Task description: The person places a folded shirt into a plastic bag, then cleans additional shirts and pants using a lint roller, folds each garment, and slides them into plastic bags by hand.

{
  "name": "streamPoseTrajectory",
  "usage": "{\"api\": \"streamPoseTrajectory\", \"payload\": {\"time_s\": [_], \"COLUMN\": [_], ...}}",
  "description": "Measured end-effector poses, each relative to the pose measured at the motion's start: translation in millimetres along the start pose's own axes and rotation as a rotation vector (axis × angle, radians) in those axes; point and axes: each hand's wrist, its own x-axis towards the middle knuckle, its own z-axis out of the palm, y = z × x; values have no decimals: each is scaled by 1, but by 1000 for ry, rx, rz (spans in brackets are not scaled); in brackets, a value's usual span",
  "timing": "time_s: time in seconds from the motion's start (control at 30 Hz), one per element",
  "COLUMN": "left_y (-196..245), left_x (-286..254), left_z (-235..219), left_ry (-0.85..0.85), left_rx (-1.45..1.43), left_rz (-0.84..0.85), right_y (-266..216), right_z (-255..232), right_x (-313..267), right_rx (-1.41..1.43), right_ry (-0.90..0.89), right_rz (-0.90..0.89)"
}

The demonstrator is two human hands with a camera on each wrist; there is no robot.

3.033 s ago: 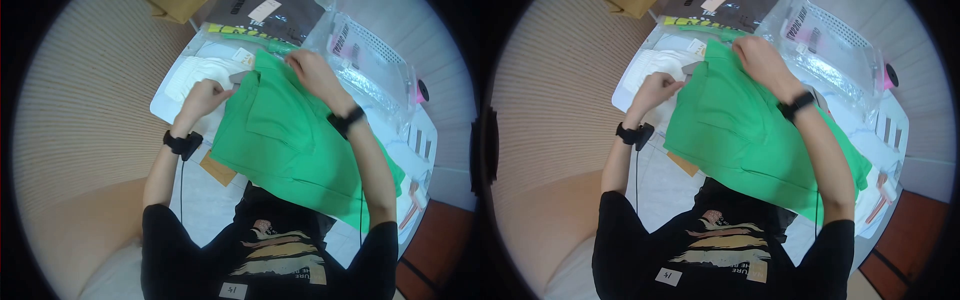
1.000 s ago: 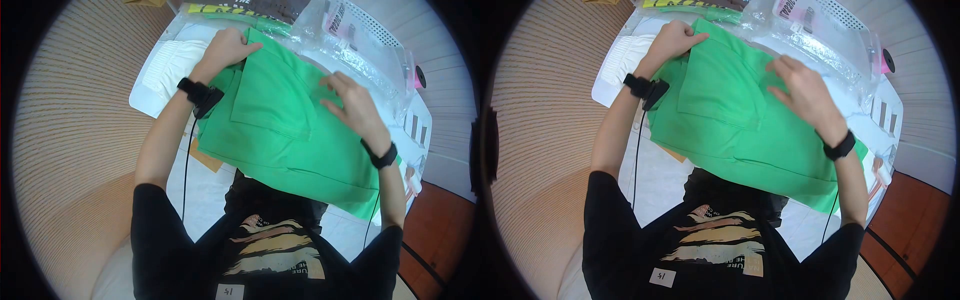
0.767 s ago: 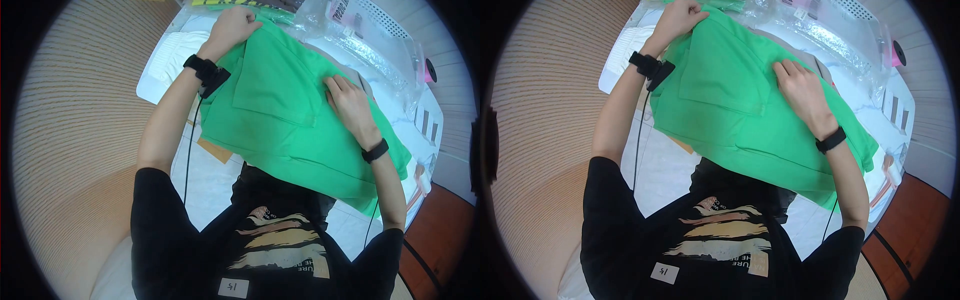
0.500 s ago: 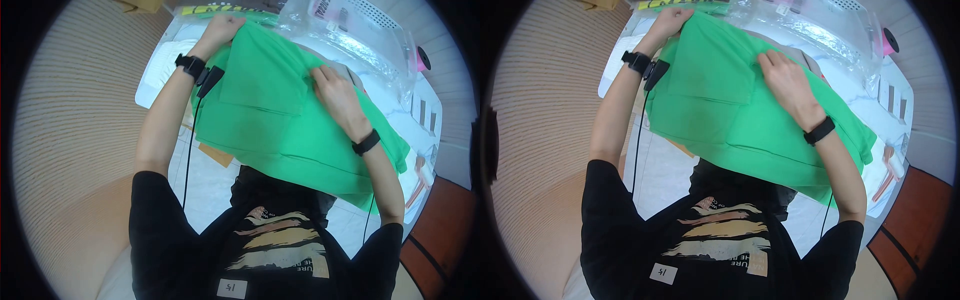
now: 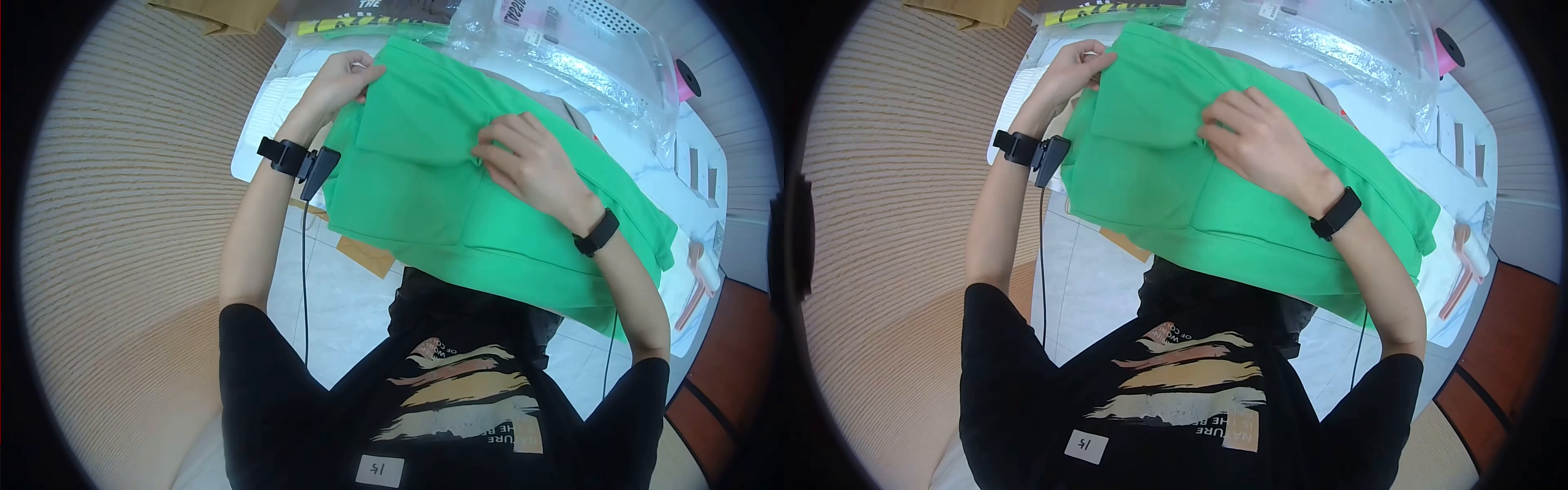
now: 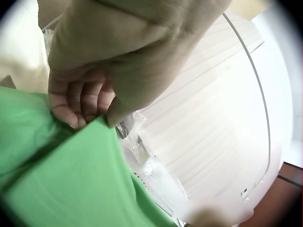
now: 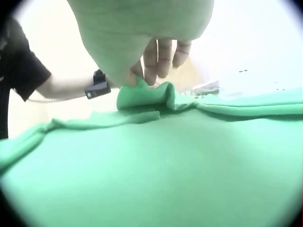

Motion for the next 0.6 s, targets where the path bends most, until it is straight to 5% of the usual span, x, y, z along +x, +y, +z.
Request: {"api": "streamPoseTrajectory", "payload": {"time_s": [0.07, 0.27, 0.33, 0.6], "left_y": [6, 9, 10, 16], "left_x": [-2, -7, -3, 11], "left_z": [2, -9, -7, -15], "left_ry": [79, -48, -92, -158], "left_rx": [-157, 263, 372, 435], "left_rz": [69, -84, -220, -254], "right_y": [-7, -33, -30, 15], "right_z": [-6, -8, -12, 13], "right_x": [6, 6, -2, -40], "right_rx": [93, 311, 208, -146], "right_ry": [56, 0, 14, -60], "right_rz": [122, 121, 200, 447]}}
